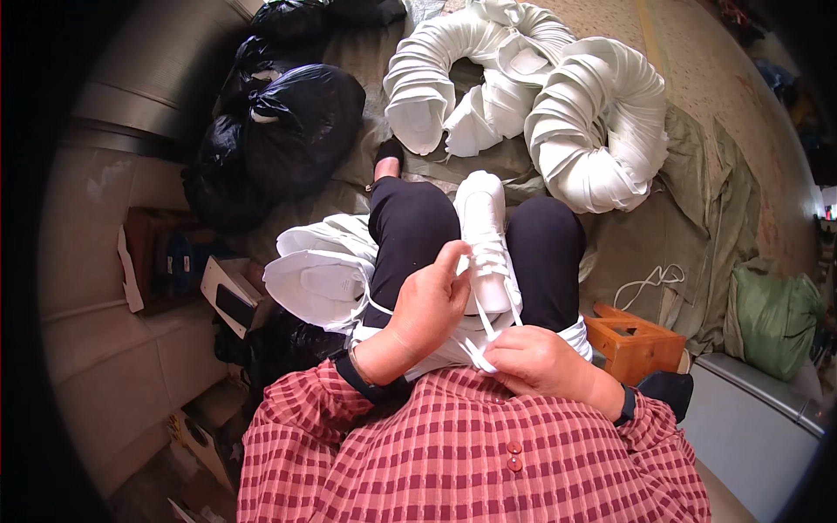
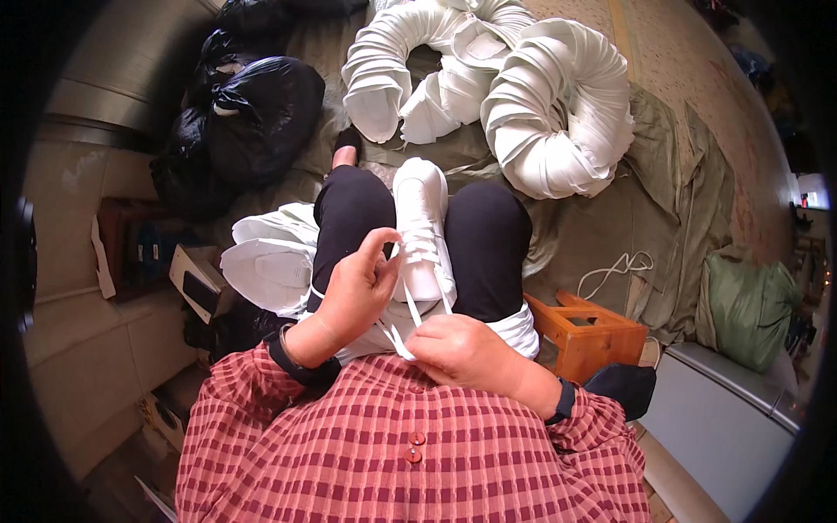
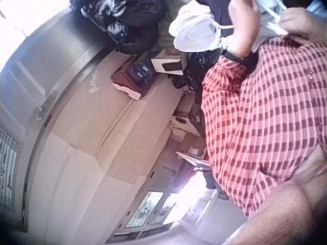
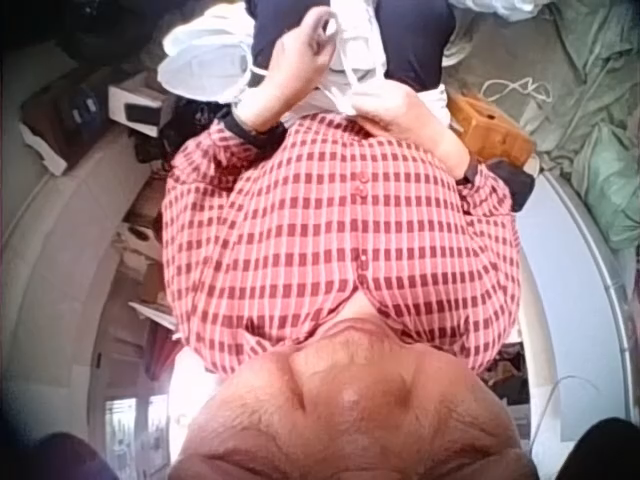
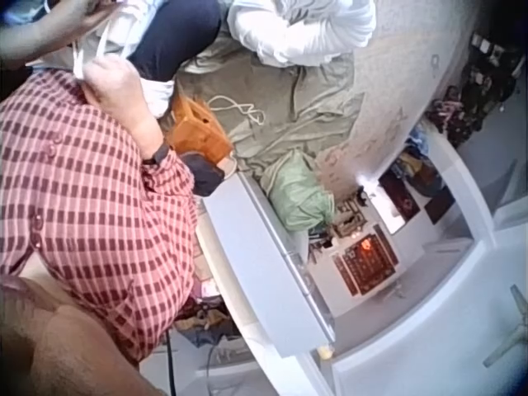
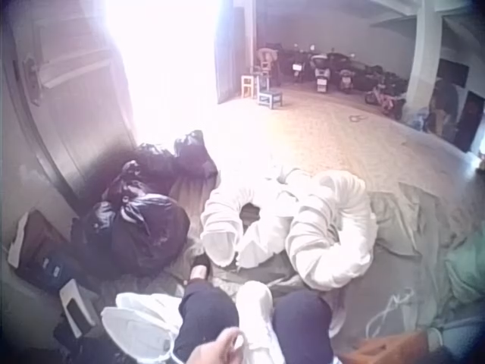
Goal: The recorder is lacing white sneakers while sitting.
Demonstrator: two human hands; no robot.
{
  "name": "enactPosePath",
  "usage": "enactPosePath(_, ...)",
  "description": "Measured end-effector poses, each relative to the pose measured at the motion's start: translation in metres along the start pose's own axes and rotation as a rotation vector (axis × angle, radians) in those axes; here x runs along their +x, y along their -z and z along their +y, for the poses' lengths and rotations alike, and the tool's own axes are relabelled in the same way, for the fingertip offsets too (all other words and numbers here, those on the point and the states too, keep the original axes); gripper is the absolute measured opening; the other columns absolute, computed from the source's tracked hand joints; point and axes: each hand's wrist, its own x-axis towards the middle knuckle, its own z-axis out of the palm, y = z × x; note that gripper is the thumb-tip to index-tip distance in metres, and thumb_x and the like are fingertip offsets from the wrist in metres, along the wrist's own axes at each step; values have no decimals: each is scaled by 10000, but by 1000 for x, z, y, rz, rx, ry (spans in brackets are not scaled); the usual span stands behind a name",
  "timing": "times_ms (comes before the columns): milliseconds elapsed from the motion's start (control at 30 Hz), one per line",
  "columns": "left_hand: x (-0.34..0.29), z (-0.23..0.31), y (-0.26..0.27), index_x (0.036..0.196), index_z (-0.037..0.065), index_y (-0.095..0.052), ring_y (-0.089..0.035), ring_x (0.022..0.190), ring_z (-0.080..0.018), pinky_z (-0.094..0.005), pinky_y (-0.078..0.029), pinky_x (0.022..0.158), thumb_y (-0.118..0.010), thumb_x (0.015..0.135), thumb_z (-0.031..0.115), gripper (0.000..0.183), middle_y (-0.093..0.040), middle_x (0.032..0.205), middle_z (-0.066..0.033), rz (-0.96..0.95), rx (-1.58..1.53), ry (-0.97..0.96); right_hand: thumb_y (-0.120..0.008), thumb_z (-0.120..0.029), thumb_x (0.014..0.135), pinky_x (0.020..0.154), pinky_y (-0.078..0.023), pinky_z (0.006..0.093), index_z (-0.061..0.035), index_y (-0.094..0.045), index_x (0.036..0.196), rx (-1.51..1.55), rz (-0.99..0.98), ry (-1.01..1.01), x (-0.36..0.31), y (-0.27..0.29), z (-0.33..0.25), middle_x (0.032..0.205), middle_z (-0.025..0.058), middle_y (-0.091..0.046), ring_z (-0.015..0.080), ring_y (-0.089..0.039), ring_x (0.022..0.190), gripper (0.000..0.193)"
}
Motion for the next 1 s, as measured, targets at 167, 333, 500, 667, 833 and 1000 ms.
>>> enactPosePath(167, -8, -10, -2, 1441, 93, -513, -629, 618, -308, -408, -493, 566, -661, 922, 66, 540, -639, 767, -147, 86, 222, -356, -717, -39, 777, 706, -536, 416, -21, -644, 967, -124, 38, -137, 16, 13, -5, 845, 113, -634, 315, -654, 810, 205)
enactPosePath(333, -2, -3, 4, 1484, 99, -494, -658, 666, -301, -434, -526, 602, -643, 917, 135, 587, -633, 766, -119, -148, 524, -307, -708, -73, 852, 687, -523, 418, -12, -621, 932, 1, -12, -152, 16, 1, -2, 820, 134, -615, 338, -637, 768, 133)
enactPosePath(500, 4, 12, 6, 1493, 106, -480, -666, 696, -318, -445, -524, 614, -639, 927, 172, 591, -627, 827, -130, -249, 600, -202, -685, -168, 956, 689, -499, 421, 0, -611, 909, 321, -144, -329, 10, -8, -12, 784, 173, -580, 355, -613, 743, 189)
enactPosePath(667, -15, 12, 38, 1243, 20, -611, -674, 783, -338, -424, -549, 670, -673, 886, -22, 365, -645, 1026, -202, 202, 198, -316, -616, -125, 1017, 595, -424, 248, -9, -710, 957, 625, 175, -687, -3, 60, -36, 795, 13, -625, 60, -532, 662, 161)
enactPosePath(833, -28, 34, 29, 1106, -25, -653, -690, 951, -337, -421, -568, 807, -745, 874, 85, 273, -677, 1078, -184, -10, 150, -426, -513, -178, 1082, 546, -412, 221, 10, -620, 992, 924, 602, -269, 1, 75, -47, 751, 87, -607, 106, -526, 591, 235)
enactPosePath(1000, -12, 48, 8, 1319, -12, -576, -636, 1127, -342, -426, -518, 959, -799, 818, 134, 567, -632, 1223, -197, -339, 101, -622, -569, -220, 1059, 528, -418, 246, -29, -572, 982, 890, 613, -11, 17, 90, -73, 782, 95, -586, 114, -489, 572, 206)
